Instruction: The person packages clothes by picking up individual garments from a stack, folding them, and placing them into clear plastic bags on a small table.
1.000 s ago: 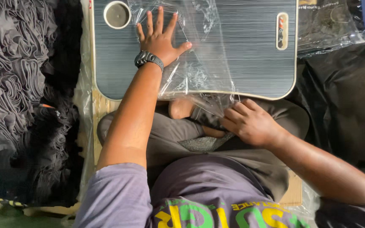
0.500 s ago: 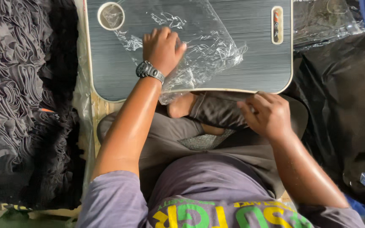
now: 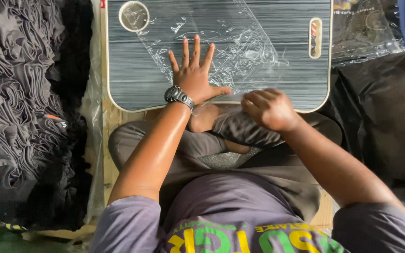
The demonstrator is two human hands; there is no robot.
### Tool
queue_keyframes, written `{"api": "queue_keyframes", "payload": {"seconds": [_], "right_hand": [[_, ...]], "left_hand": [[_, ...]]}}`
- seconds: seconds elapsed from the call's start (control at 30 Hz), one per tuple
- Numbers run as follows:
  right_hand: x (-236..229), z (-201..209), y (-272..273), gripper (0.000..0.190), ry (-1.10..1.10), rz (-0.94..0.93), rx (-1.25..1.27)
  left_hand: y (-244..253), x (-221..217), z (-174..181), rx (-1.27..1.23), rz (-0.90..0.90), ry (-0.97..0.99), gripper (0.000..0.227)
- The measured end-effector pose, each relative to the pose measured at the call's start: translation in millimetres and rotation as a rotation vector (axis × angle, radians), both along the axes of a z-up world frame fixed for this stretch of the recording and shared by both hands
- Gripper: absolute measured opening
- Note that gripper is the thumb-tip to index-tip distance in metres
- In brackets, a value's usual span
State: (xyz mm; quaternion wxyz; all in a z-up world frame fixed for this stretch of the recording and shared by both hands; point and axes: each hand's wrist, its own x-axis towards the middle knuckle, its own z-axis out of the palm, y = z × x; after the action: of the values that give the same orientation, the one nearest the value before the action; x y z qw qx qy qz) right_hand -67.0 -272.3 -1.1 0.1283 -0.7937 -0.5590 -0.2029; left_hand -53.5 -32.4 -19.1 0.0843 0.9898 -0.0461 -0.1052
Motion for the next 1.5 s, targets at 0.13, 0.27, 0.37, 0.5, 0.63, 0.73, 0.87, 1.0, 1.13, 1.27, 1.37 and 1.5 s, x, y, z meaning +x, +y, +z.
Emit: {"api": "queue_keyframes", "payload": {"seconds": [0.13, 0.27, 0.37, 0.5, 0.63, 0.73, 0.87, 1.0, 1.13, 1.27, 1.37, 1.5], "right_hand": [[-26.9, -37.7, -17.1, 0.021, -0.076, -0.021, 0.014], [-33.7, -26.0, -4.2, 0.02, 0.117, -0.147, 0.105], [-29.3, -21.3, 0.0, 0.042, 0.282, -0.218, 0.097], [-25.6, -25.3, 7.1, 0.057, 0.222, -0.385, -0.003], [-25.1, -22.4, 0.6, 0.058, 0.29, -0.312, -0.001], [-24.6, -15.2, -9.4, 0.075, 0.485, -0.286, 0.014], [-11.7, -22.0, -18.3, 0.044, 0.694, -0.324, 0.159], [15.0, -36.3, -19.2, 0.024, 0.656, -0.768, 0.542], [34.9, -51.7, -21.8, 0.04, 0.558, -0.845, 0.496], [33.6, -53.5, -20.2, 0.02, 0.687, -0.915, 0.279], [37.9, -51.5, -28.1, 0.01, 0.727, -0.968, 0.283], [34.0, -23.7, -29.6, 0.007, 1.004, -1.1, 0.404]], "left_hand": [[-2.8, -0.5, 8.0, -0.002, 0.011, 0.063, 0.12], [0.4, 1.2, 5.1, -0.033, 0.003, 0.008, 0.108], [8.8, -1.7, -2.5, -0.142, -0.094, -0.262, 0.076], [5.1, -9.9, -34.9, -0.306, -0.255, -0.627, 0.038], [3.7, -32.9, -18.4, -0.16, -0.181, -0.23, 0.08], [6.0, -35.4, -9.2, -0.189, -0.197, -0.174, 0.087], [3.6, -34.5, -0.3, -0.185, -0.159, -0.044, 0.103], [-1.6, -23.5, 9.6, -0.304, -0.141, -0.36, 0.067], [-9.5, 40.8, -6.7, -0.184, -0.191, -0.566, 0.034], [-32.7, 59.2, 18.0, -0.121, -0.145, -0.128, 0.056], [-37.3, 59.8, 27.6, -0.067, -0.089, 0.111, 0.068], [-36.1, 55.9, 23.9, -0.055, -0.071, 0.101, 0.073]]}}
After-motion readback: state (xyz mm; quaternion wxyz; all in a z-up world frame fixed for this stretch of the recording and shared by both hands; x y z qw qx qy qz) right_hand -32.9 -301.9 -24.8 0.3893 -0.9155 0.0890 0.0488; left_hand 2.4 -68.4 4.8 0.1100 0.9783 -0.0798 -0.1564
